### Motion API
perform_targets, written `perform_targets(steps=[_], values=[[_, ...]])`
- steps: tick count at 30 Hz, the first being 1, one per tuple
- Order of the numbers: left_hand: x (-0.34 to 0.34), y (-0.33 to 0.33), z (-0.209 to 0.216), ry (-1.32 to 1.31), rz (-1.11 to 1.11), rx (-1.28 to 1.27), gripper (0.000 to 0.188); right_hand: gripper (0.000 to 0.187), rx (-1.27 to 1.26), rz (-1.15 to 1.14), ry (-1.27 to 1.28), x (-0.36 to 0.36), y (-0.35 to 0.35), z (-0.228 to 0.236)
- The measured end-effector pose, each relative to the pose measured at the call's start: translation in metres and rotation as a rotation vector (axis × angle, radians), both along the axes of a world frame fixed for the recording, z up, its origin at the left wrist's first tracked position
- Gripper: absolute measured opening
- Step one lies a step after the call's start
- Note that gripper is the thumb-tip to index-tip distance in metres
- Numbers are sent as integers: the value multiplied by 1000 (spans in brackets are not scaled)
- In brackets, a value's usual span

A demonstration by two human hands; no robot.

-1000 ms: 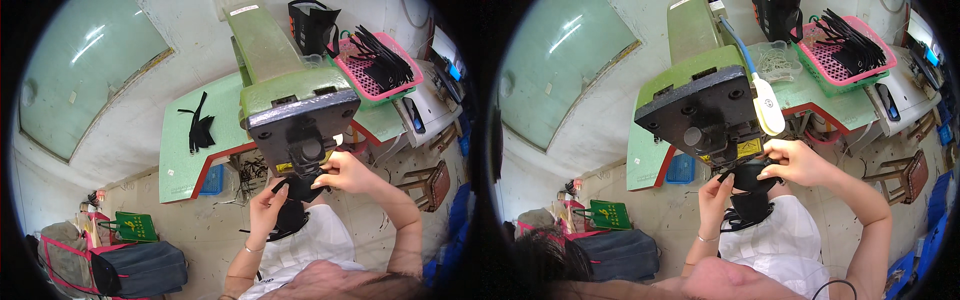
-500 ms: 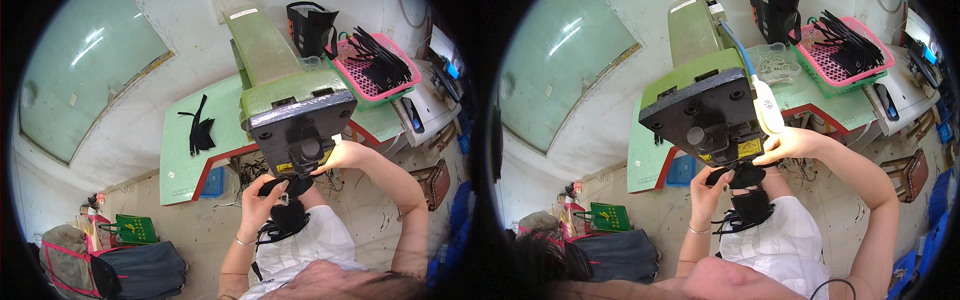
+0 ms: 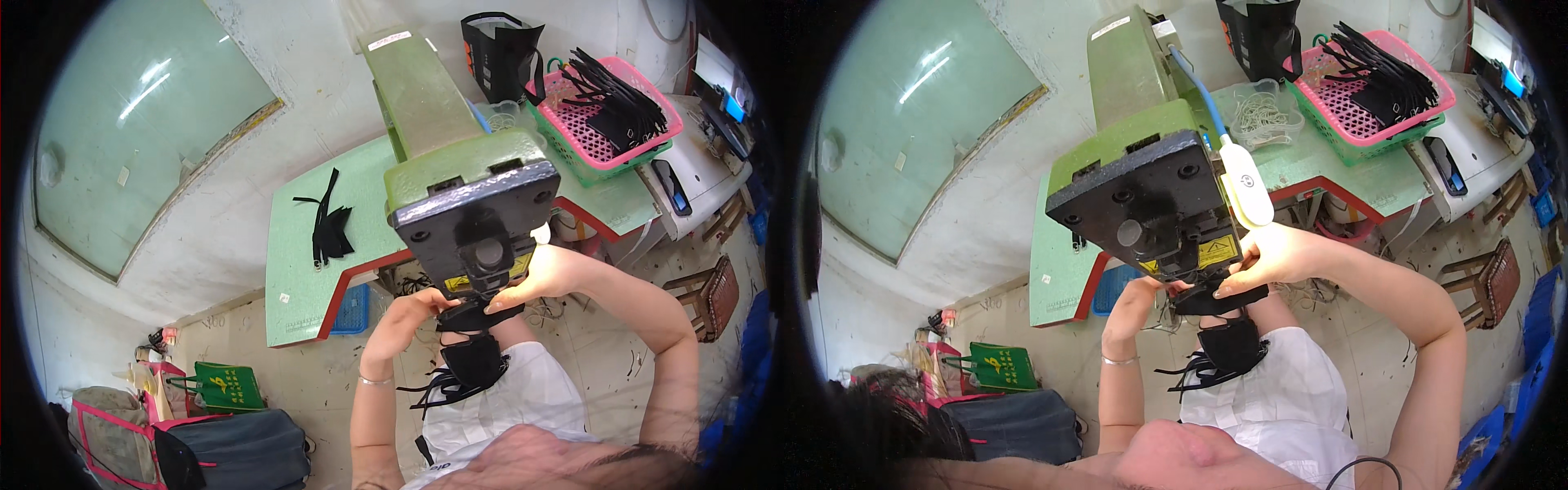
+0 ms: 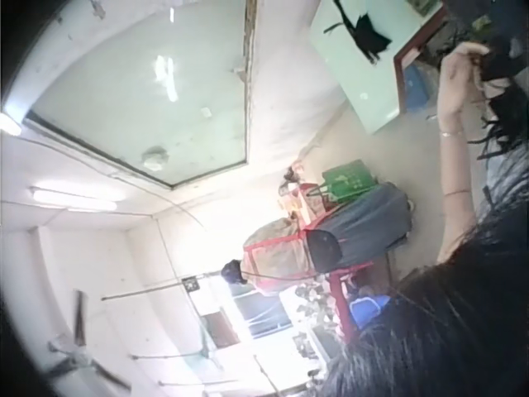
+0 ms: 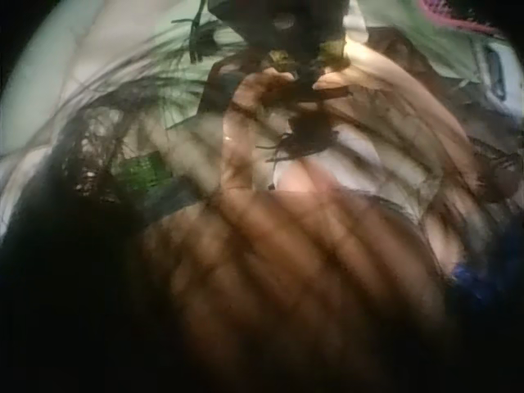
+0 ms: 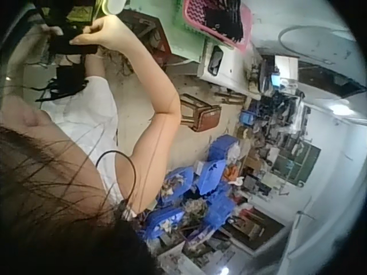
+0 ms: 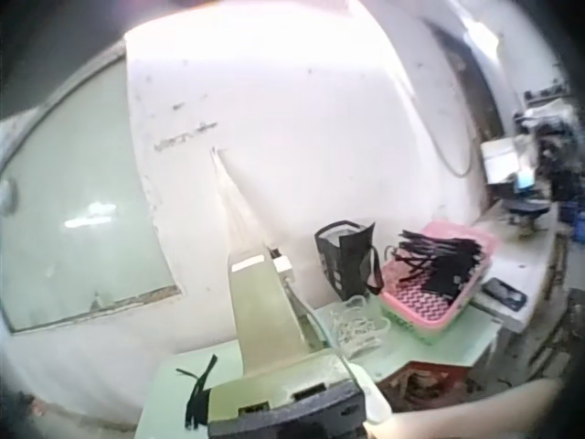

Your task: The person sits on the floor and uses a green industrial sewing machine to stitch black fabric pieces. They repeatedly pick up a black fabric piece, place it under the machine's presser foot, and operate the machine to sew it. After each stitch, the person removes the finished piece and places it on a pile on the table to the left.

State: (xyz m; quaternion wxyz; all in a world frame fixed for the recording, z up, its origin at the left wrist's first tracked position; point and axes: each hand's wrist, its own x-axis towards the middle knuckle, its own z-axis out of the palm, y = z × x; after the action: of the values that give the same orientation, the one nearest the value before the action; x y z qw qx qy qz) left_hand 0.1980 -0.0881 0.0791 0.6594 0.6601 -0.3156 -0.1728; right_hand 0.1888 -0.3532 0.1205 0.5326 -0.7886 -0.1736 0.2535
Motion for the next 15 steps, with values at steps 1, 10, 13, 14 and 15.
perform_targets(steps=[1, 10, 13, 14, 15], values=[[-6, -3, 6, 37, 50, 147, 14, 29, -9, -5, -31, 1, 1, -4], [-39, -26, -1, 7, 394, 87, 11, 33, 246, -382, 67, -43, -13, -46], [-49, -29, -13, 54, 465, -11, 11, 45, 325, -352, 337, -65, -10, -59], [-51, -31, -18, 69, 485, -44, 11, 46, 347, -289, 499, -71, -9, -51], [-54, -32, -23, 83, 506, -77, 11, 41, 538, -370, 538, -76, 0, -61]])
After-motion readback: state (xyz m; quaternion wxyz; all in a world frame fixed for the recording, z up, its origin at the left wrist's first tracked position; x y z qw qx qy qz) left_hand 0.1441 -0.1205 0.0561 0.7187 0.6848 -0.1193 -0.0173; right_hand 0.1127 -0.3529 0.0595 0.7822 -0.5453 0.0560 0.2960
